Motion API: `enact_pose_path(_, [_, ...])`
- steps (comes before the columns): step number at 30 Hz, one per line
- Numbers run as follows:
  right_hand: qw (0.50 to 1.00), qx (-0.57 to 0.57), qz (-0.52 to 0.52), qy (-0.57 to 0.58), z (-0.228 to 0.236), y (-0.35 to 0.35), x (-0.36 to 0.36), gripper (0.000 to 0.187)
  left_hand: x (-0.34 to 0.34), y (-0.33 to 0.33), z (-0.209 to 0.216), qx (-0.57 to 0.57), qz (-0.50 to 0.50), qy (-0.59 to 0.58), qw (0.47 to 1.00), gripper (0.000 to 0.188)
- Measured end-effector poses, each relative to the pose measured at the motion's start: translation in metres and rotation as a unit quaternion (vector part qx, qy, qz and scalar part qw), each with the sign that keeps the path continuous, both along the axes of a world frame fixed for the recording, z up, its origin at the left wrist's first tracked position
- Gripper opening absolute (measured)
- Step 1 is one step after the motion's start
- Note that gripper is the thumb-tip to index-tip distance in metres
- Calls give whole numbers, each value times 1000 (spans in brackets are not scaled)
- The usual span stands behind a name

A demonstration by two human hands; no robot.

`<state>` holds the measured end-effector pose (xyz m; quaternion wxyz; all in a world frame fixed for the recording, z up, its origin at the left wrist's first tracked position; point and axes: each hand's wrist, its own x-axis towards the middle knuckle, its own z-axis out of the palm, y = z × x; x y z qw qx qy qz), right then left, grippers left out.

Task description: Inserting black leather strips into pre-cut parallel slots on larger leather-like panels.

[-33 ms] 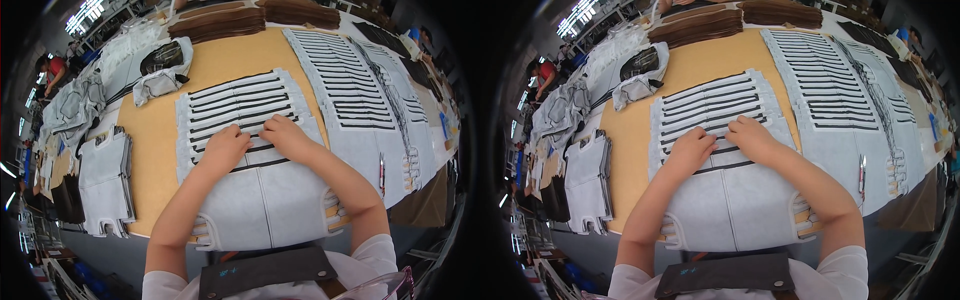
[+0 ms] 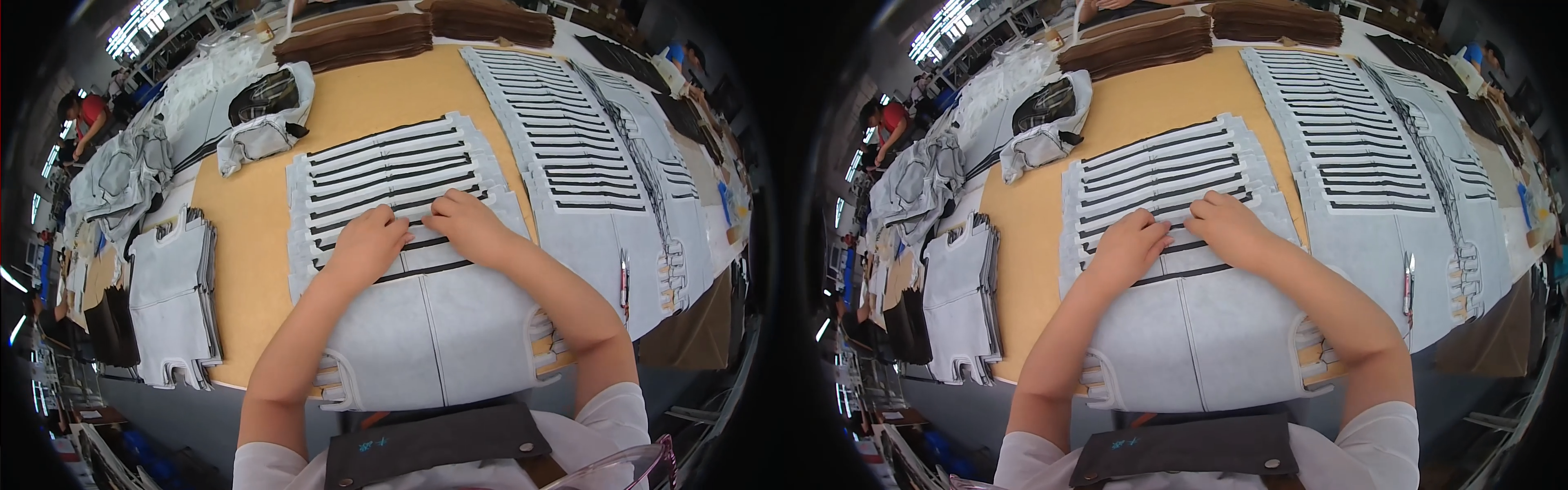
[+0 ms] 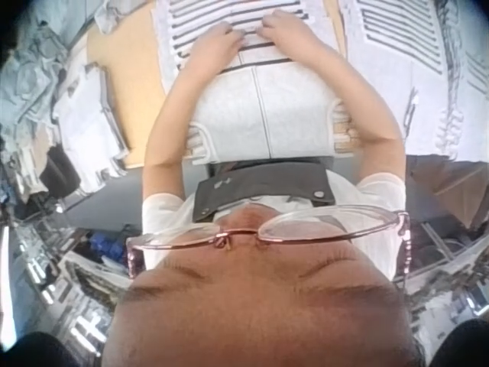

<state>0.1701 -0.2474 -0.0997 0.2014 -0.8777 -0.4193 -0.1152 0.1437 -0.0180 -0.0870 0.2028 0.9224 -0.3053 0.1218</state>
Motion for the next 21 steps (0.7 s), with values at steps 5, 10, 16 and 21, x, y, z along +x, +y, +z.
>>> enact_pose_path(5, [998, 54, -14, -23, -5, -7, -5, 19, 3, -1, -5, -54, -21, 5, 998, 23])
enact_pose_path(10, [998, -47, -30, 3, 8, -17, -8, 33, 1, -17, 16, 120, 0, 0, 993, 25])
enact_pose_path(16, [994, 86, -61, 17, -4, -25, -5, 33, -1, -22, 0, -5, -24, -36, 999, 31])
enact_pose_path(21, [997, 25, -52, 48, 5, -27, -4, 32, 6, -18, 7, -3, -33, 53, 998, 27])
